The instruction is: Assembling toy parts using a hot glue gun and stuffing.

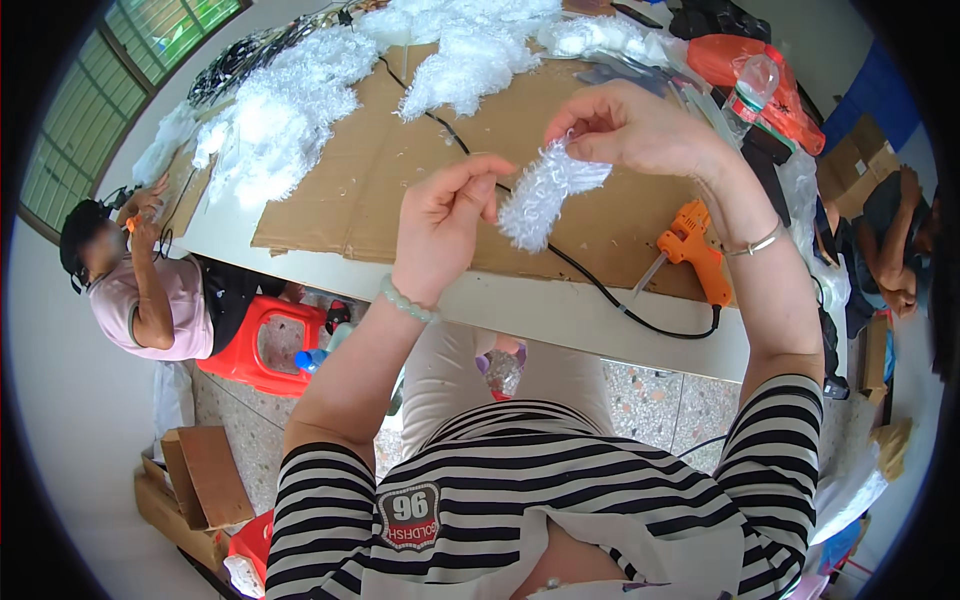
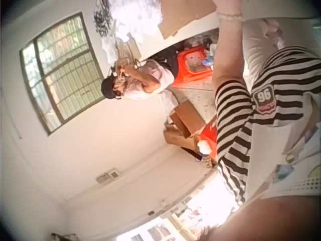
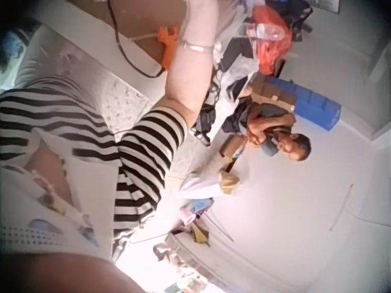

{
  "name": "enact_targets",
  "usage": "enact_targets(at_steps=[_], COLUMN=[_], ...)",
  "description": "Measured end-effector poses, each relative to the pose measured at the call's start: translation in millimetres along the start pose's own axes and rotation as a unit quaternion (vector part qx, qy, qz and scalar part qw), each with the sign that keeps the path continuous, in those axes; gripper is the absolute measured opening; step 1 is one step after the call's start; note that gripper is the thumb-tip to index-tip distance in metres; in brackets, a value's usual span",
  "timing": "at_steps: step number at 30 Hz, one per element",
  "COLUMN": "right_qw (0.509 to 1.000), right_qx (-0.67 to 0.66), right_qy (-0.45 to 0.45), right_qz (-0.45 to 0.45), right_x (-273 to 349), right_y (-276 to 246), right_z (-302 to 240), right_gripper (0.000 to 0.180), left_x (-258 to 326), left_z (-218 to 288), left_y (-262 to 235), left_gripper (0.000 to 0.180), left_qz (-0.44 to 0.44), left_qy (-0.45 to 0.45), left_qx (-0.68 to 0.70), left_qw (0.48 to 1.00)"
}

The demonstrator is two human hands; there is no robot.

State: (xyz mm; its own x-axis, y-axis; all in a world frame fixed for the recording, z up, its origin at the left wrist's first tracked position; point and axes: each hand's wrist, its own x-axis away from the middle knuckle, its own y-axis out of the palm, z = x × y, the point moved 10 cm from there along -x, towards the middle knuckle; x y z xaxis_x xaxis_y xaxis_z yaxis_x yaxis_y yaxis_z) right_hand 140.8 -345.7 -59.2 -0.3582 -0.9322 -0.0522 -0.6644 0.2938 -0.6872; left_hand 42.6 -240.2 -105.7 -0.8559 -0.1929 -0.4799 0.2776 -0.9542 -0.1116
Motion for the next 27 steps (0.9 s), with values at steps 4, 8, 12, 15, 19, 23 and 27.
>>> enact_targets(at_steps=[4, 8, 12, 15, 19, 23, 27], right_qw=[1.0, 0.997, 0.996, 0.988, 0.977, 0.982, 0.995], right_qx=[-0.009, 0.054, -0.073, -0.13, -0.175, -0.172, 0.039], right_qy=[0.001, -0.041, -0.012, 0.024, 0.059, 0.062, 0.087], right_qz=[0.013, 0.025, 0.045, 0.074, 0.103, 0.036, 0.028], right_x=[12, 18, 25, 34, 52, 63, 67], right_y=[17, 26, 15, -2, -12, -5, -10], right_z=[-5, -23, -18, -1, 24, 29, 32], right_gripper=[0.015, 0.014, 0.017, 0.02, 0.023, 0.02, 0.016], left_x=[-7, -4, -7, -17, -24, -23, -26], left_z=[3, 29, 8, 4, -2, -14, -23], left_y=[10, 35, 35, 30, 27, 30, 20], left_gripper=[0.036, 0.062, 0.065, 0.054, 0.041, 0.033, 0.019], left_qz=[0.023, 0.029, -0.038, -0.089, -0.094, -0.111, -0.072], left_qy=[-0.011, 0.129, 0.012, -0.061, -0.078, -0.097, -0.133], left_qx=[0.064, -0.089, -0.057, -0.011, 0.003, 0.057, 0.004], left_qw=[0.998, 0.987, 0.998, 0.994, 0.992, 0.987, 0.988])
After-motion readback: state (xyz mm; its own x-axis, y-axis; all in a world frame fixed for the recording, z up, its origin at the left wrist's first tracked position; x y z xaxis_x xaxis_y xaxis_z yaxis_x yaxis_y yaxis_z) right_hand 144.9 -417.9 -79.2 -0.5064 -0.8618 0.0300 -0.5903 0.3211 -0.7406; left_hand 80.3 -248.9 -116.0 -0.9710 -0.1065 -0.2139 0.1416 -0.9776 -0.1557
